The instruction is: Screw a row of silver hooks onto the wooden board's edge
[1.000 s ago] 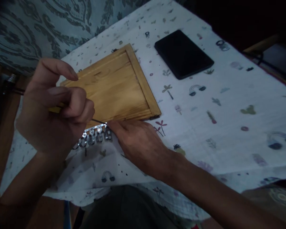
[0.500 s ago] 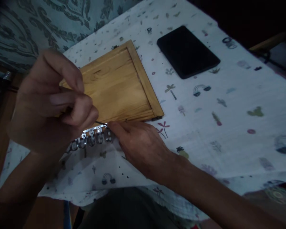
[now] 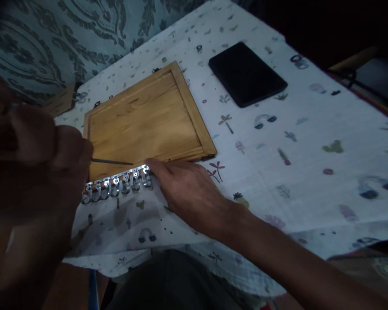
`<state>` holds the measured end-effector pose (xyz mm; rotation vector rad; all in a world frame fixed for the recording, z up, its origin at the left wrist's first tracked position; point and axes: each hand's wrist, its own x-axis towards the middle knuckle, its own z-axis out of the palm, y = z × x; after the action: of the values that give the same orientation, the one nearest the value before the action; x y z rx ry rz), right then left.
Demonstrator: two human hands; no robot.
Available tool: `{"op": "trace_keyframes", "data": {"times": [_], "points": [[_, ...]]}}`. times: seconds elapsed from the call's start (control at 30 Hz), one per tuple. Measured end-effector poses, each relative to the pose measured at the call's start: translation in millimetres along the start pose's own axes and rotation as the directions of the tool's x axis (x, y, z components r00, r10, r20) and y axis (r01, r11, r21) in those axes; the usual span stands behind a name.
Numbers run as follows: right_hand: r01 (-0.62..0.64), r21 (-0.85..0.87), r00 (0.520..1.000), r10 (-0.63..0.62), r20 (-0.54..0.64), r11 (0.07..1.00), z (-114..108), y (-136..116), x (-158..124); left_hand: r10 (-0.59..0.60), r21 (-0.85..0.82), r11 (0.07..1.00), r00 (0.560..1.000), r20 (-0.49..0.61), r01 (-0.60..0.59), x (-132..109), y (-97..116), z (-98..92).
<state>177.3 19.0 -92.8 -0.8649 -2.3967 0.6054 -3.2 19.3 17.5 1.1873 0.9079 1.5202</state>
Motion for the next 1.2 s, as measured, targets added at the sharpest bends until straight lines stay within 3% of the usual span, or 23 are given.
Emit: {"op": "trace_keyframes", "data": {"times": [0.03, 0.1, 0.27, 0.63, 1.2], "points": [[-0.002, 0.007, 1.0, 0.002, 0.011, 1.0, -0.5, -0.2, 0.0, 0.011, 0.073, 0.997, 0.999, 0.041, -0.014, -3.0, -1.9, 3.8], [-0.015, 0.008, 0.999, 0.015, 0.04, 1.0, -1.2, -0.6, 0.2, 0.037, 0.12, 0.992, 0.999, 0.022, -0.04, -8.4, -7.7, 11.4], [-0.047, -0.001, 0.996, 0.047, 0.08, 0.999, -1.9, -1.3, 0.8, 0.034, 0.108, 0.994, 0.993, -0.115, -0.022, -13.7, -18.6, 18.2], [-0.021, -0.014, 0.999, 0.021, 0.039, 1.0, 0.2, -0.2, -0.3, 0.008, 0.123, 0.992, 0.978, -0.211, 0.018, -17.7, -27.0, 20.5], [0.011, 0.0, 1.0, -0.011, 0.008, 1.0, 1.3, 1.0, -1.3, 0.038, 0.135, 0.991, 0.983, -0.18, -0.013, -23.0, -28.9, 18.6]]}}
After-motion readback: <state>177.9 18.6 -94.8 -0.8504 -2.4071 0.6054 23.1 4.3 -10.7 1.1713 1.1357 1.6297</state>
